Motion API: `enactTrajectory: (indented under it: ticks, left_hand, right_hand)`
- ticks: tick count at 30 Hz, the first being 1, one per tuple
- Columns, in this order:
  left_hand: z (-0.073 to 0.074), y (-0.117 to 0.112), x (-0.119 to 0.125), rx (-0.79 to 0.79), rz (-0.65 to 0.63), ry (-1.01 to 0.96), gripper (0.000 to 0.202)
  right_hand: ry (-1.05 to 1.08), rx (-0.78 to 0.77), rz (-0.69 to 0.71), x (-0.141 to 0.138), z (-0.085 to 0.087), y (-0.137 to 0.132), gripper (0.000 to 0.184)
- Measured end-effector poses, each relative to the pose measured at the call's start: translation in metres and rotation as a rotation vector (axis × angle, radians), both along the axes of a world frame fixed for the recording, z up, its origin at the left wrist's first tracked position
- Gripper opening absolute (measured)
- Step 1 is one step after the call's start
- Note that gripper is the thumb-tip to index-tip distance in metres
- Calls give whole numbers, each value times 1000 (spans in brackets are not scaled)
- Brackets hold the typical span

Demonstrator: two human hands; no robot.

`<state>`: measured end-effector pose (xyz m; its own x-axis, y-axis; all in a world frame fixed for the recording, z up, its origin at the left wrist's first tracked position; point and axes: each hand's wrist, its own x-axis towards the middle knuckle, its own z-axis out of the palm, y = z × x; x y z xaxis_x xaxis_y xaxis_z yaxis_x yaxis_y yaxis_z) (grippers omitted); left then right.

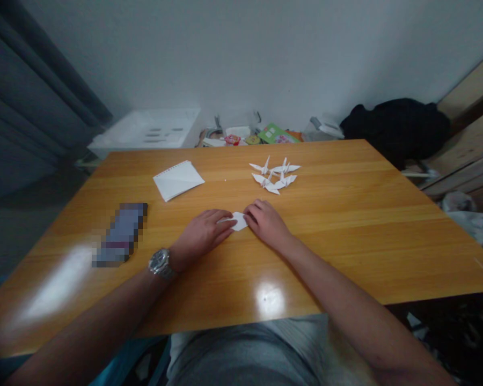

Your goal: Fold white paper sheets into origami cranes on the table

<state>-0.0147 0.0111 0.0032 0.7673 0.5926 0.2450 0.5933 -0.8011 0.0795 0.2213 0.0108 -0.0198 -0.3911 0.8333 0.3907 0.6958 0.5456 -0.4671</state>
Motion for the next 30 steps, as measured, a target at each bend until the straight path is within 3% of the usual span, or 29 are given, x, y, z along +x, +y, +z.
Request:
enactTrajectory:
  ticks: [5,12,19,30]
  left_hand:
    - [-1,0,0,-25,13,19,30]
    - [-3,0,2,-38,22,0,31]
    - [-3,-2,6,-52,38,-49,30]
    - [-11,0,8,-214,99,-268,19]
  right_hand:
    - [-60,58,22,4,5,-1,10]
    - [-104,67,266,13,8,-1,13]
    - [-94,57,280,9,2,0,18]
    - [29,-34,230,2,2,-2,13]
